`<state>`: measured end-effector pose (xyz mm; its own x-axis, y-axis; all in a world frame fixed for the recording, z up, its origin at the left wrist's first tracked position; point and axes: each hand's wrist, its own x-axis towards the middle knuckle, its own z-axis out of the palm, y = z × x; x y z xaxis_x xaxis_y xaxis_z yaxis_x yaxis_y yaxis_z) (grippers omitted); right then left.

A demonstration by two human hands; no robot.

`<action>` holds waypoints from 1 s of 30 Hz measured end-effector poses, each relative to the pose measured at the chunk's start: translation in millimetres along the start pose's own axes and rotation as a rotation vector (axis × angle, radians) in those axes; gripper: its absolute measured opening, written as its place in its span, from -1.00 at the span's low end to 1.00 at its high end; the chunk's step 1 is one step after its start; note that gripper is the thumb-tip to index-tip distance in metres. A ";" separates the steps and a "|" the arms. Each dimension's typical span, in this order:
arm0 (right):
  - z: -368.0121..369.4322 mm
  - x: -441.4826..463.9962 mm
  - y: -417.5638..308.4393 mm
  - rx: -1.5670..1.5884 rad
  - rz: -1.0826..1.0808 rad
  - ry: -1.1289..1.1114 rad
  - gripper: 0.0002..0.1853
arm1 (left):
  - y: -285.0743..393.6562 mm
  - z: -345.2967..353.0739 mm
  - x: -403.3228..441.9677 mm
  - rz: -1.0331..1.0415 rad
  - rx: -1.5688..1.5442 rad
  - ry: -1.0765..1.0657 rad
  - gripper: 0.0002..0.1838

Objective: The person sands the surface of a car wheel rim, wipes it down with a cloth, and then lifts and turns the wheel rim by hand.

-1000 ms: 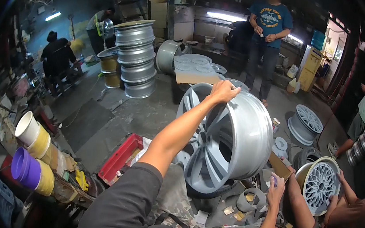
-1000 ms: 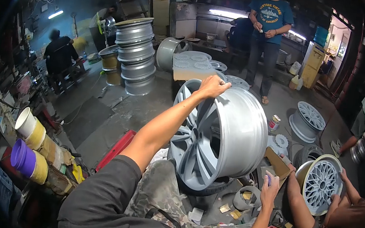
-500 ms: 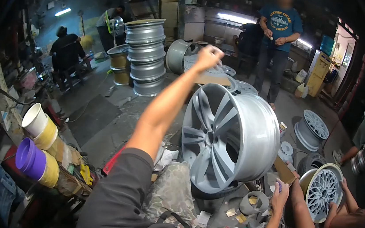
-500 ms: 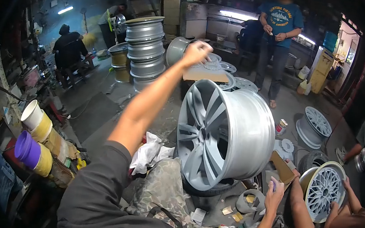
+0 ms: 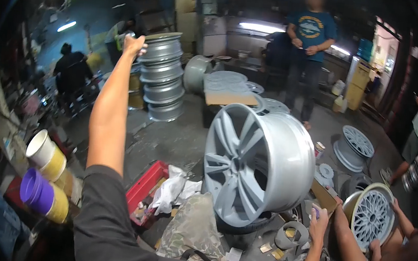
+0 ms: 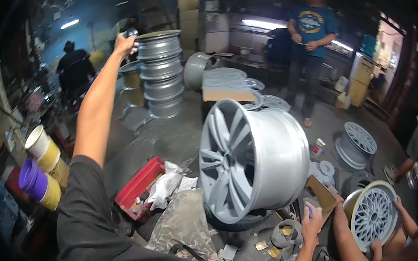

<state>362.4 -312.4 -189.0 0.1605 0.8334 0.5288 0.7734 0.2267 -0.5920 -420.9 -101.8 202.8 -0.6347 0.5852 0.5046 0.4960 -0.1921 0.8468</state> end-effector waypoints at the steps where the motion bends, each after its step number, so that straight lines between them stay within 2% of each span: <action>1: -0.7 0.7 -3.8 -0.005 0.025 -0.029 -0.76 | 1.5 11.9 -5.2 0.009 0.032 -0.029 -0.23; 4: 2.4 -0.1 -1.2 0.004 0.010 -0.017 -0.76 | 6.3 63.8 -35.7 0.058 0.087 -0.112 -0.28; 7: 0.6 -2.8 -4.0 -0.008 0.032 -0.010 -0.76 | 13.0 124.5 -72.1 0.074 0.035 -0.304 -0.38; 9: 1.8 -4.9 -0.9 0.007 0.040 -0.007 -0.76 | 9.5 166.4 -93.7 0.208 0.014 -0.408 -0.56; 11: 0.6 -6.1 -0.1 -0.011 0.047 -0.010 -0.76 | 29.9 198.1 -137.5 0.297 0.027 -0.489 -0.64; 12: 0.2 -6.8 0.6 -0.025 0.054 -0.015 -0.76 | 18.7 226.7 -139.9 0.418 -0.019 -0.529 -0.65; 14: 2.1 -8.4 7.0 -0.042 0.041 0.002 -0.76 | 23.2 263.1 -169.7 0.495 0.009 -0.583 -0.70; 17: -0.1 -8.6 8.9 -0.060 0.045 0.007 -0.77 | 53.1 281.1 -230.4 0.456 0.019 -0.695 -0.66; 22: -0.3 -7.8 12.4 -0.036 0.053 -0.019 -0.76 | 42.3 315.0 -274.2 0.453 0.052 -0.768 -0.56; 25: -1.7 -8.7 9.5 -0.032 0.076 -0.024 -0.78 | 25.2 324.4 -290.2 0.276 0.065 -0.850 -0.54; 28: -1.9 -8.4 11.0 -0.025 0.089 -0.030 -0.79 | 4.9 331.5 -300.2 0.355 0.139 -0.747 -0.52; 30: -2.3 -9.1 12.6 -0.041 0.057 -0.027 -0.78 | 0.0 337.6 -300.2 0.305 0.138 -0.752 -0.51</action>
<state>372.2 -318.3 -199.8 0.1889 0.8580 0.4777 0.7882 0.1577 -0.5949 -30.4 -11.6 -5.5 0.0822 0.9038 0.4200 0.6823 -0.3582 0.6373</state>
